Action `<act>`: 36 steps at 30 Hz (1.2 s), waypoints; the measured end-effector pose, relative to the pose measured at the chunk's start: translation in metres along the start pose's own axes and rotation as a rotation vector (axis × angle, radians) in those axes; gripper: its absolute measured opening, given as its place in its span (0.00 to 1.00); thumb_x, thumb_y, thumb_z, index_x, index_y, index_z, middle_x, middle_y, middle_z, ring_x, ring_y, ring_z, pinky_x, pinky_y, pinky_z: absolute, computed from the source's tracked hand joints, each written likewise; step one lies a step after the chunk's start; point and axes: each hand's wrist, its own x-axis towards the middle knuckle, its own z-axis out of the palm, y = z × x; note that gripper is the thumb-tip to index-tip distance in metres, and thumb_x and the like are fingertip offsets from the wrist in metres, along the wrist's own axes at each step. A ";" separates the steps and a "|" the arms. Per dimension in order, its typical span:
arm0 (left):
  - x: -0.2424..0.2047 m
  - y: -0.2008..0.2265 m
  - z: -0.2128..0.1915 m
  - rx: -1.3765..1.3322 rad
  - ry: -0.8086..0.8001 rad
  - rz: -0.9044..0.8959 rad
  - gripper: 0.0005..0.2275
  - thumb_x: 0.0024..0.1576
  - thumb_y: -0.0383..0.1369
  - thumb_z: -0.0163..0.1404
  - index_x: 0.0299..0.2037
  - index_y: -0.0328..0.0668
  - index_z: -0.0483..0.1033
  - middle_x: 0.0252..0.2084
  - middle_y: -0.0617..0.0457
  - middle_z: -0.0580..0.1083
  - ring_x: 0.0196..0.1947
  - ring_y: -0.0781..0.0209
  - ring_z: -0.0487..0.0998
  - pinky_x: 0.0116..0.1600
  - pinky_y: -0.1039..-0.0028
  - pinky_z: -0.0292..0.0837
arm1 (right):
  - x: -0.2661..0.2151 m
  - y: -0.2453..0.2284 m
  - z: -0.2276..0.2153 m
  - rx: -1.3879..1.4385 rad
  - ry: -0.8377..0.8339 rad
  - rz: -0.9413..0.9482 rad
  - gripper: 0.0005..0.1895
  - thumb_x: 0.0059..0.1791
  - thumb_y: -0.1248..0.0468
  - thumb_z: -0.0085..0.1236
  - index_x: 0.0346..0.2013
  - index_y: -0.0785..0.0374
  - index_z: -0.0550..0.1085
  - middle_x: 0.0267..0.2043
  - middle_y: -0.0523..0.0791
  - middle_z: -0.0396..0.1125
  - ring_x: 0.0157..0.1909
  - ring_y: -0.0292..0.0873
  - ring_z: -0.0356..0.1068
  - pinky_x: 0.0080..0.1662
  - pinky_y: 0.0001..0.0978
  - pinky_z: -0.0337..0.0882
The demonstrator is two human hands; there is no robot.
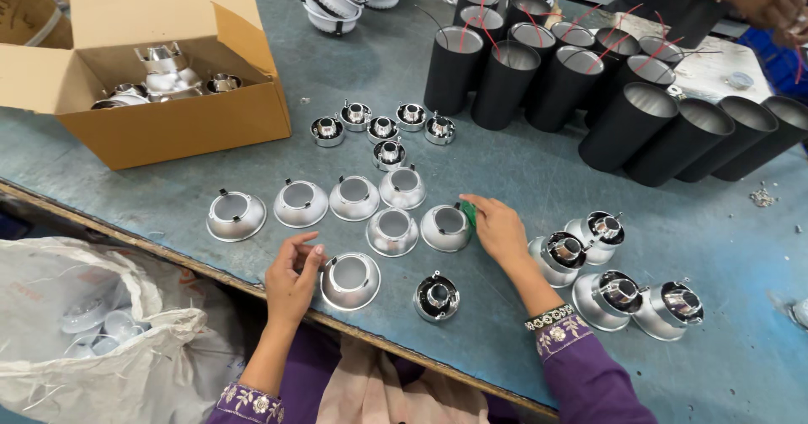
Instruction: The person assembles multiple small metallic light fixture housings on a blue workbench. They insert internal components into each housing and use a green-handled screwdriver to tighten or adjust parts. Completed units are placed in a group on the right side of the table.
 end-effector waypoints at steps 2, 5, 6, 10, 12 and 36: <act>0.001 0.004 0.000 -0.012 -0.004 0.009 0.11 0.61 0.31 0.54 0.52 0.38 0.76 0.32 0.54 0.78 0.33 0.70 0.80 0.41 0.78 0.75 | -0.002 0.003 0.001 0.059 0.063 -0.035 0.18 0.53 0.65 0.47 0.54 0.45 0.77 0.36 0.46 0.70 0.39 0.52 0.72 0.43 0.43 0.71; -0.002 0.007 0.002 0.069 0.019 0.026 0.11 0.60 0.31 0.54 0.52 0.39 0.76 0.32 0.54 0.80 0.31 0.68 0.80 0.40 0.77 0.74 | -0.011 0.004 0.003 -0.013 0.032 -0.064 0.21 0.51 0.68 0.47 0.54 0.45 0.78 0.35 0.46 0.69 0.39 0.51 0.72 0.42 0.43 0.70; -0.003 0.007 0.002 0.079 0.024 0.033 0.11 0.60 0.31 0.54 0.52 0.39 0.76 0.31 0.54 0.80 0.31 0.68 0.80 0.40 0.77 0.74 | -0.013 0.002 0.004 0.010 0.051 -0.067 0.21 0.51 0.68 0.47 0.55 0.45 0.77 0.35 0.46 0.69 0.38 0.52 0.72 0.42 0.43 0.70; -0.005 0.011 0.004 0.106 0.035 0.046 0.11 0.60 0.31 0.54 0.51 0.39 0.76 0.31 0.54 0.80 0.31 0.67 0.81 0.41 0.77 0.75 | -0.016 -0.006 0.003 -0.021 0.074 -0.058 0.19 0.52 0.66 0.48 0.54 0.46 0.77 0.34 0.46 0.68 0.37 0.52 0.71 0.40 0.44 0.70; -0.005 0.013 0.004 0.110 0.031 0.046 0.11 0.60 0.31 0.54 0.51 0.38 0.76 0.31 0.54 0.80 0.31 0.67 0.81 0.40 0.77 0.74 | -0.017 -0.008 0.003 -0.038 0.098 -0.067 0.18 0.52 0.66 0.49 0.54 0.46 0.77 0.34 0.46 0.68 0.37 0.52 0.71 0.39 0.44 0.70; -0.006 0.018 0.007 0.213 0.065 0.089 0.09 0.60 0.33 0.55 0.48 0.40 0.77 0.28 0.54 0.80 0.29 0.65 0.82 0.38 0.76 0.74 | 0.030 0.040 0.037 0.219 0.022 0.063 0.10 0.48 0.57 0.63 0.36 0.59 0.83 0.33 0.46 0.70 0.36 0.44 0.70 0.40 0.38 0.69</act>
